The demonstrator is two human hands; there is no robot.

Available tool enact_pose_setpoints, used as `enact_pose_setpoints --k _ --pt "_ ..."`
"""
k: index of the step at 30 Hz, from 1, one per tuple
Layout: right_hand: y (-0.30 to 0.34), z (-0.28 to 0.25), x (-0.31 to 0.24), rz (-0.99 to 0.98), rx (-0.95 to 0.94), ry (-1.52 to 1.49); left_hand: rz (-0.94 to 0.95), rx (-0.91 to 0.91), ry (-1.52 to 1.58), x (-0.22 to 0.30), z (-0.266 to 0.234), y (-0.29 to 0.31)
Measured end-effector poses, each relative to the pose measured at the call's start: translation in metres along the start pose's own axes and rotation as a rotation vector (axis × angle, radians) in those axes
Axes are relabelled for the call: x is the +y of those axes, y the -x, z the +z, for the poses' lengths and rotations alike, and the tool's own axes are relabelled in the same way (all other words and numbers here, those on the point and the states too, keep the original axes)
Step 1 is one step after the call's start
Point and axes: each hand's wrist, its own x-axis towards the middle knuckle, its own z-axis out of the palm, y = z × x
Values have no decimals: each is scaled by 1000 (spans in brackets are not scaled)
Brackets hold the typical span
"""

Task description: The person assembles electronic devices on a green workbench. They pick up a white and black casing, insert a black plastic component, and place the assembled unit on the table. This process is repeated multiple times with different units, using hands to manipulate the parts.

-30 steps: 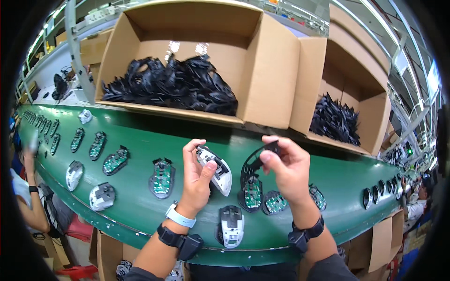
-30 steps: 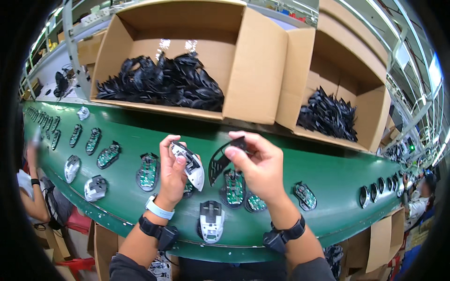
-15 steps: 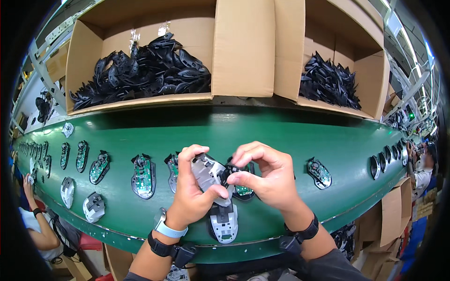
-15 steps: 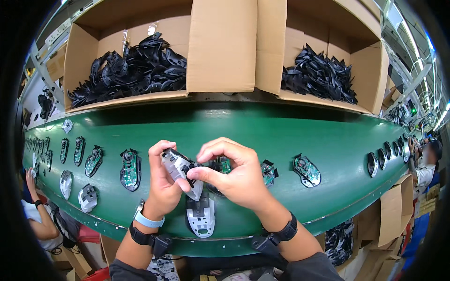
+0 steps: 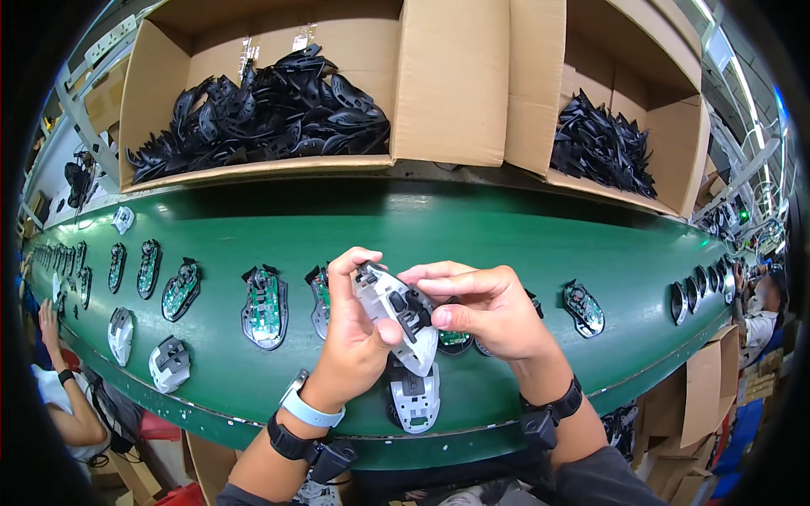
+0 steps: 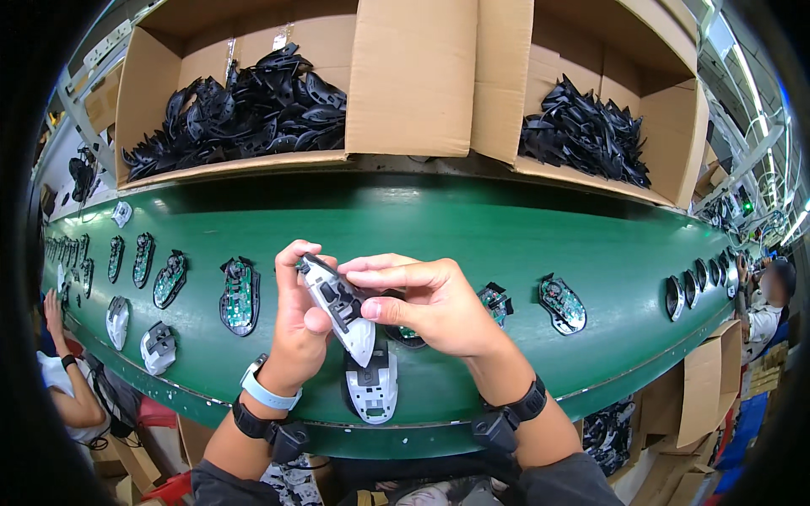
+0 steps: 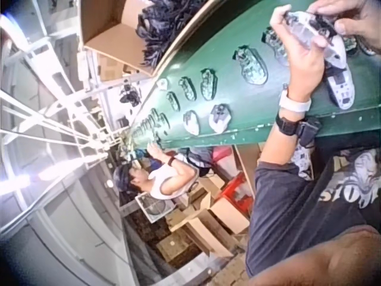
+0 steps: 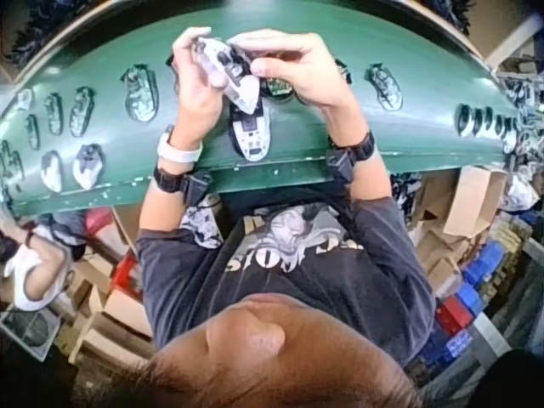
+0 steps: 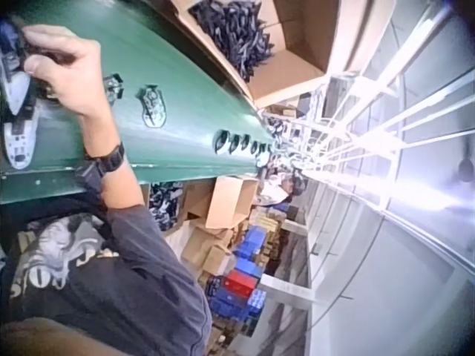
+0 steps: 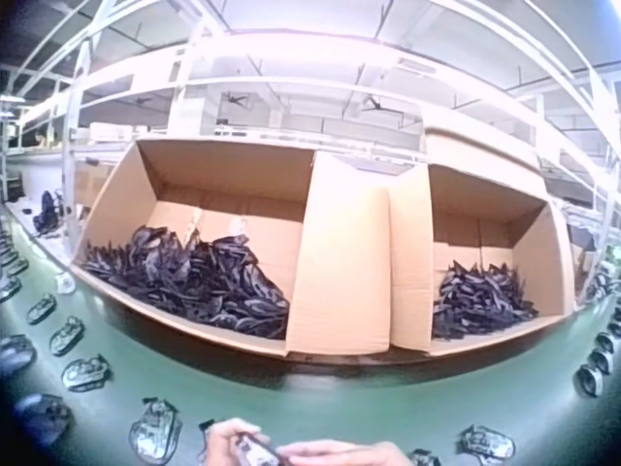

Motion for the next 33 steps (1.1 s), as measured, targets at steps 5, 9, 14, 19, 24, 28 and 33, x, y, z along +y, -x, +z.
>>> enact_pose_setpoints --k 5,9,14,19,24,28,33 --pt "-2 13 3 -139 181 206 38 14 30 3 4 -1" --pt "-4 30 2 -302 302 575 56 48 -68 2 8 2" --pt "-6 36 12 -429 341 737 106 142 -222 -4 7 2" --pt "-6 36 13 -406 335 833 21 210 -292 -4 8 0" --pt "-10 42 19 -505 246 973 115 278 -355 -6 2 3" --pt "5 44 23 -407 226 755 347 372 -408 3 8 -5" --pt "20 34 4 -121 301 77 742 349 -378 21 39 -7"
